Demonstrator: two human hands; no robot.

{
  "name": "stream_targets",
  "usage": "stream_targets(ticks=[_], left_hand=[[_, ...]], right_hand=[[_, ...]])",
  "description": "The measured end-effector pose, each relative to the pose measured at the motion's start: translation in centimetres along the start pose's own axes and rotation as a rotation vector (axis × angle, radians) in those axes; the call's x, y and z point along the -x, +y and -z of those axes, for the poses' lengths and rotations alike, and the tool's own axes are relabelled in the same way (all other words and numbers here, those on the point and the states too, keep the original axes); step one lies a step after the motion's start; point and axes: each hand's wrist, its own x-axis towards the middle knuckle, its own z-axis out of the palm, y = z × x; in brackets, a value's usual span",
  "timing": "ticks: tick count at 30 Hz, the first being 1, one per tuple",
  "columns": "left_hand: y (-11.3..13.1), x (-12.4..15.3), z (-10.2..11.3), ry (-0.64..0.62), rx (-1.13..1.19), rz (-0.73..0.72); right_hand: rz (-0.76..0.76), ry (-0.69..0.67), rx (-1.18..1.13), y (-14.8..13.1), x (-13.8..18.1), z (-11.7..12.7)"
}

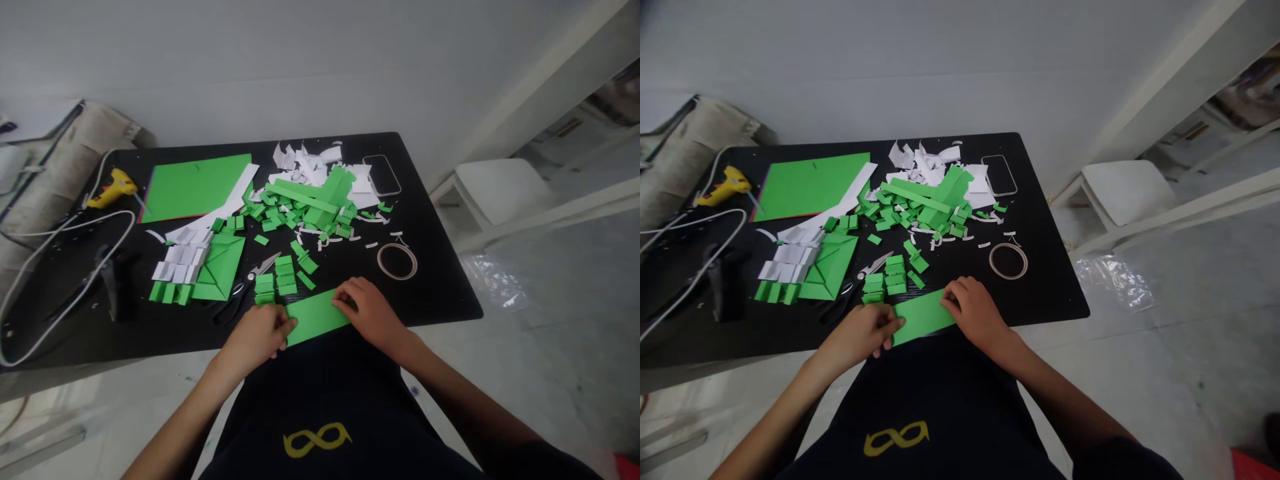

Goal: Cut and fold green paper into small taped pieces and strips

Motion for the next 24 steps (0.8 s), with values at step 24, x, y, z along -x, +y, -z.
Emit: stream_targets(ticks=[24], left_hand=[[-1.8,1.4,-1.5,0.270,-0.125,-0.110]], right_hand=[[0.147,0.011,0.034,-3.2,0.1,-3.6]])
